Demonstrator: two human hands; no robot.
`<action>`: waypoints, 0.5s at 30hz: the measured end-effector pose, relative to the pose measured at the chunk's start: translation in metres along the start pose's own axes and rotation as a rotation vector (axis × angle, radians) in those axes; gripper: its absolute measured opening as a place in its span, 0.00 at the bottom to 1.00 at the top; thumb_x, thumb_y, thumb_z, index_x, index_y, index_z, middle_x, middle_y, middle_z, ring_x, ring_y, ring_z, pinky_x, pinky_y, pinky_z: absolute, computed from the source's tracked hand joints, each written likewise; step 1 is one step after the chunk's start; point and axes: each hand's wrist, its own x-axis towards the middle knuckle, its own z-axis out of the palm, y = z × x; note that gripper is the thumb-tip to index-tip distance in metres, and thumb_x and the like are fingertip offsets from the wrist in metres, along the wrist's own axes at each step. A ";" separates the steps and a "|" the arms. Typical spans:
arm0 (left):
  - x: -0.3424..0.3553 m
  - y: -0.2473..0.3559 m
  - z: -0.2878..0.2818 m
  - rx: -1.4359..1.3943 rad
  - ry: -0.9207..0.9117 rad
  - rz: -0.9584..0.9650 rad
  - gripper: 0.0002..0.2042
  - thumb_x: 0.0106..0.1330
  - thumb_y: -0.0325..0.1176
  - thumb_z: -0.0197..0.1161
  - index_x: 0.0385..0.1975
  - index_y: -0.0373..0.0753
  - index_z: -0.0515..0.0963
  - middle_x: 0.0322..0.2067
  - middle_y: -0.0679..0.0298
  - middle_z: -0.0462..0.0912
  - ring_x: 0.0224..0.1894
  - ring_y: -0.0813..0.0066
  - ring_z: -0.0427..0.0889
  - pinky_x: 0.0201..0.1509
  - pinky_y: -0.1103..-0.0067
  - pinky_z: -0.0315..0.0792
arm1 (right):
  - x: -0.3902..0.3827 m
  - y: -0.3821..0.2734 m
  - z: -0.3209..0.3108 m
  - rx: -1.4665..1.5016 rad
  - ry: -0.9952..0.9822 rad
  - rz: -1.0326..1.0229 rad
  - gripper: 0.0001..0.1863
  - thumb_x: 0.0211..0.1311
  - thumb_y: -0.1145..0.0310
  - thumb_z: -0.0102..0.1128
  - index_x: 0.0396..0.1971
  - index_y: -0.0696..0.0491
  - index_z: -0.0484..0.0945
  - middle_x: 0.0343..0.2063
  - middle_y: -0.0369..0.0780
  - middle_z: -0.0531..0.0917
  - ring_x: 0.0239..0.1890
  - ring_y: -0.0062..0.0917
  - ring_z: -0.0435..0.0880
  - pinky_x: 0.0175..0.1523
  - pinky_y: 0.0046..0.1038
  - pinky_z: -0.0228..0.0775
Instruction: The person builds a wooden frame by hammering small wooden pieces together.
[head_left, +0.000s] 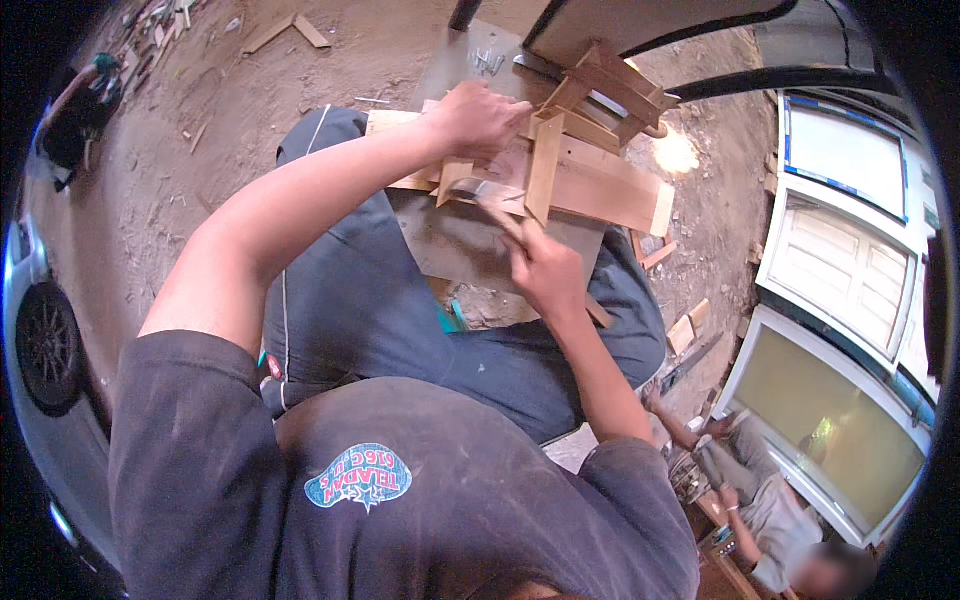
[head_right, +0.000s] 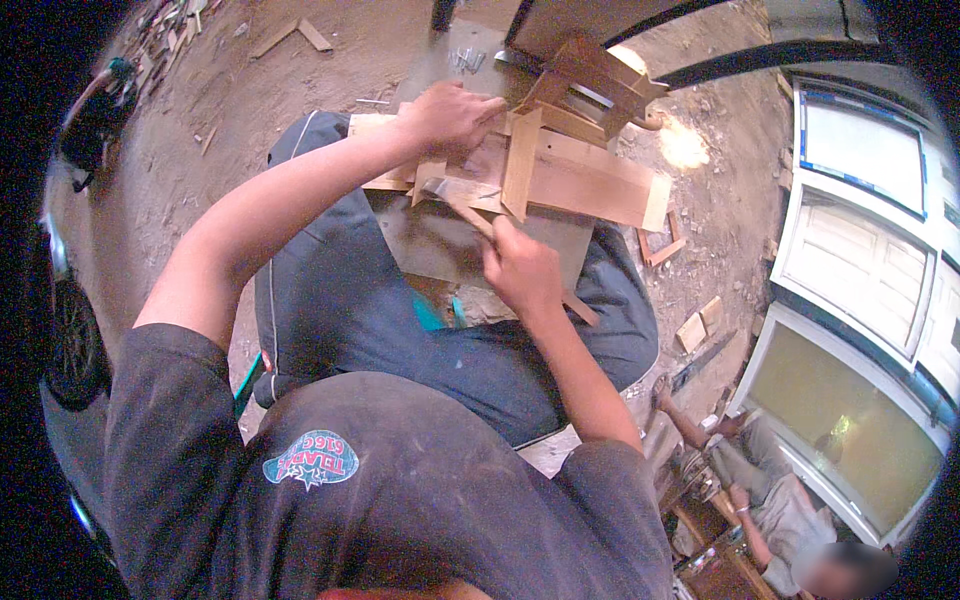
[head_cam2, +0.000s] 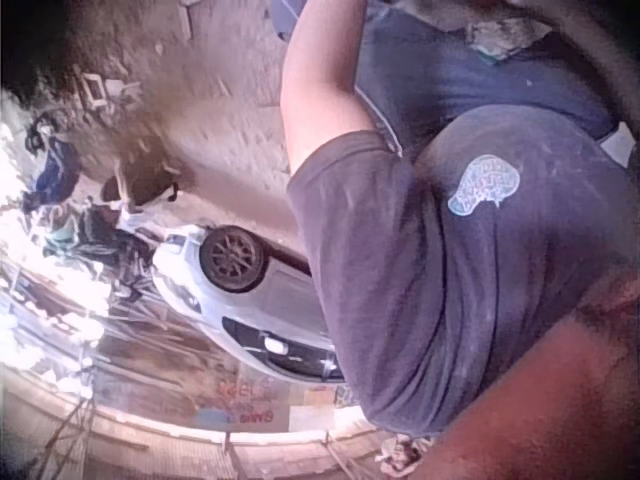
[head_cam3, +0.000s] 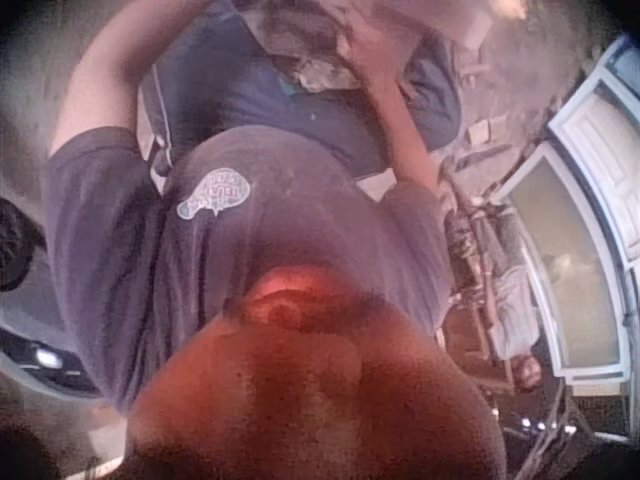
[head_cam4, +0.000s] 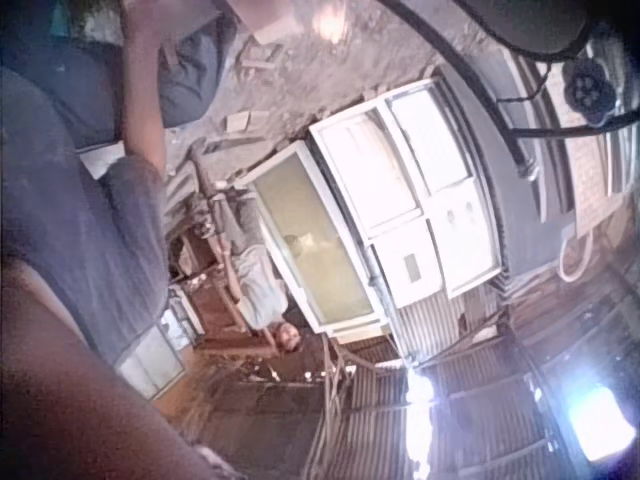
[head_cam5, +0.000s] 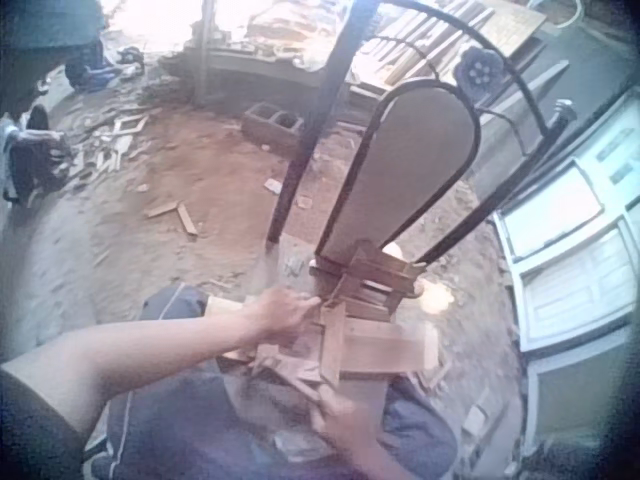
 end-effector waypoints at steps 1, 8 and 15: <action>0.001 0.000 0.000 -0.021 -0.007 -0.008 0.15 0.71 0.38 0.54 0.51 0.39 0.78 0.33 0.56 0.88 0.35 0.57 0.89 0.40 0.63 0.78 | 0.001 0.000 0.000 -0.142 -0.066 -0.014 0.10 0.66 0.64 0.68 0.33 0.53 0.77 0.21 0.46 0.81 0.23 0.44 0.84 0.28 0.42 0.73; 0.001 0.002 0.000 -0.014 0.029 -0.006 0.11 0.70 0.37 0.56 0.46 0.40 0.78 0.31 0.55 0.87 0.34 0.55 0.89 0.37 0.60 0.77 | 0.003 -0.007 -0.005 -0.041 -0.019 0.019 0.11 0.66 0.62 0.68 0.32 0.52 0.76 0.20 0.47 0.80 0.23 0.45 0.83 0.27 0.43 0.72; 0.001 0.001 0.000 -0.025 0.028 -0.019 0.11 0.70 0.37 0.56 0.45 0.40 0.78 0.26 0.56 0.87 0.31 0.53 0.89 0.37 0.60 0.79 | 0.003 -0.011 -0.015 0.069 0.041 0.001 0.15 0.68 0.58 0.65 0.31 0.51 0.73 0.21 0.46 0.81 0.24 0.43 0.85 0.28 0.44 0.74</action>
